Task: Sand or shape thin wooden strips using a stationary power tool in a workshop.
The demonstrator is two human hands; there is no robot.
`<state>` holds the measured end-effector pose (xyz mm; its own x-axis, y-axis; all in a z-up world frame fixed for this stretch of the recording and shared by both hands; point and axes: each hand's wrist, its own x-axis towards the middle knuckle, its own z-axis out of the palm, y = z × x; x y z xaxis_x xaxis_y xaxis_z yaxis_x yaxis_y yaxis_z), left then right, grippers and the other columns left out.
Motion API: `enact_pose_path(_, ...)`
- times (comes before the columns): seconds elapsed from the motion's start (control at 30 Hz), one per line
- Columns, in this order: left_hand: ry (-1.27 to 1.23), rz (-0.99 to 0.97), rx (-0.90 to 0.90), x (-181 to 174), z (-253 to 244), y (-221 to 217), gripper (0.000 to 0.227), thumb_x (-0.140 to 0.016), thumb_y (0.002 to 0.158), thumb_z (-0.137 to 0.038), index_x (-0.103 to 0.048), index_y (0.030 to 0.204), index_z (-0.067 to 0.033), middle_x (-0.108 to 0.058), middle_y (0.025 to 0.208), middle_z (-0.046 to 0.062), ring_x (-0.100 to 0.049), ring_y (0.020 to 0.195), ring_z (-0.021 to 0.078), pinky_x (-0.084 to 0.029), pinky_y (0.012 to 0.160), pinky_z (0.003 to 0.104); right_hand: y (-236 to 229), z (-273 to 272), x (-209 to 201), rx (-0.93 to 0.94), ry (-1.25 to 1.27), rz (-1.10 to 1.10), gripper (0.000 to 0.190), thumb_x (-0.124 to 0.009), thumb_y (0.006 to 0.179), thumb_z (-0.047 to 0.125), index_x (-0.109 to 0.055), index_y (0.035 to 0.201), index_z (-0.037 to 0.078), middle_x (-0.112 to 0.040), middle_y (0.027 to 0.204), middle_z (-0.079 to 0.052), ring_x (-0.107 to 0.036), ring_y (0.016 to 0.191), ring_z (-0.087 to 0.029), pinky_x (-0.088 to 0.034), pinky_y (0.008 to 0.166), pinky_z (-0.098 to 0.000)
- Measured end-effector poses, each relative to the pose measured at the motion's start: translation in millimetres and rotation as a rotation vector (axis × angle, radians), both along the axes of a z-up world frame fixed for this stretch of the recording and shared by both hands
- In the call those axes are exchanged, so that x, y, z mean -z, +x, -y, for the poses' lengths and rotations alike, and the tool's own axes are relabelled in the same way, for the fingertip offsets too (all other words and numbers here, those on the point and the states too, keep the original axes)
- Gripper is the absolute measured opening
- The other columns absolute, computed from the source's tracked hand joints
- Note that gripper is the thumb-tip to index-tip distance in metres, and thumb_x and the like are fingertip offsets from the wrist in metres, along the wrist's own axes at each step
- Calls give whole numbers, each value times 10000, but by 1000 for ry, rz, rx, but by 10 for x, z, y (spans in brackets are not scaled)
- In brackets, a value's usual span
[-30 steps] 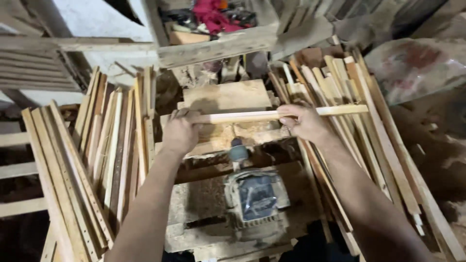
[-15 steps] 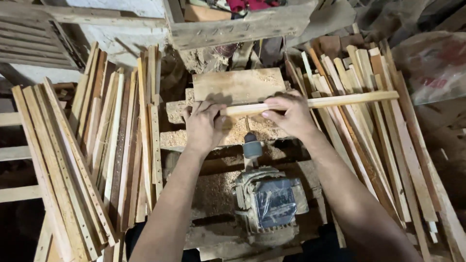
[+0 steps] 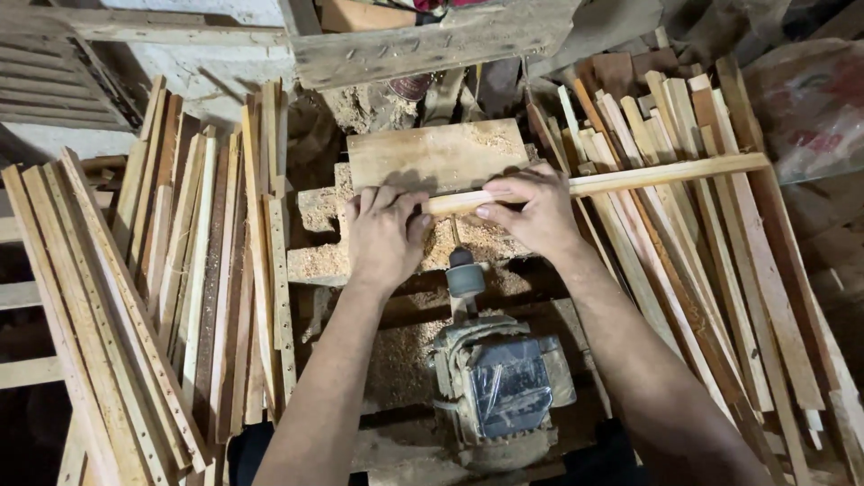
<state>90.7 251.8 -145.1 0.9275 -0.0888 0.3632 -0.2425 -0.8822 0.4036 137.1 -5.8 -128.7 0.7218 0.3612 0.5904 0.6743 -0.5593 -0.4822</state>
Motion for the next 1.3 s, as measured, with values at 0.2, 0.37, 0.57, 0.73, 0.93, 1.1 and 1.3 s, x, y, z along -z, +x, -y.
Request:
enact_pose_path(0.2,-7,-6,10,14,-14,8,264,-768,886,-326,-759,1142,-264,-656,1089,-44,-510,1110,171,-337,1051,414,-44,-43,-103,8,-9,19,282,-935,745,249,-788,977,185,-786,911,-25,-671,852,-278,-431,835,-388)
enact_pose_path(0.37,-36,2,12,113,-30,46,266,-772,875,-310,-747,1134,-252,-640,1076,-35,-517,1126,180,-340,1058,419,-72,-73,-138,3,-20,32,284,-936,743,256,-788,972,177,-782,891,-29,-674,851,-287,-440,828,-397)
enact_pose_path(0.57,-36,-31,24,88,-31,37,262,-751,898,-293,-743,1153,-236,-636,1079,-20,-521,1138,187,-349,1066,435,19,-15,76,48,-39,52,313,-931,727,334,-791,983,222,-778,895,29,-670,888,-249,-447,836,-373)
enact_pose_path(0.73,-48,-49,71,-102,25,8,319,-713,912,-286,-725,1229,-248,-635,1112,-17,-511,1170,200,-343,1078,459,45,18,159,66,-50,89,322,-917,737,373,-801,1007,242,-773,903,43,-669,914,-233,-451,850,-359)
enact_pose_path(0.93,29,-63,119,-465,355,169,251,-695,908,-321,-765,1144,-270,-676,1082,4,-548,1161,231,-376,1054,516,-62,98,-139,-53,74,124,366,-912,739,314,-785,1042,152,-782,934,-64,-705,867,-351,-523,796,-426)
enact_pose_path(1.1,300,-219,282,-435,955,511,311,-698,907,-376,-735,1185,-241,-687,1180,54,-556,1226,249,-396,1071,465,-157,653,-182,191,-208,33,345,-837,795,305,-766,1105,172,-779,1037,-39,-685,1005,-327,-503,874,-442)
enact_pose_path(1.3,456,-379,340,-771,1818,602,417,-626,889,-277,-612,1292,-172,-645,1278,115,-528,1270,298,-364,1102,479,-72,987,-150,222,-235,25,144,-767,750,203,-653,837,204,-724,929,38,-641,1073,-263,-474,900,-429)
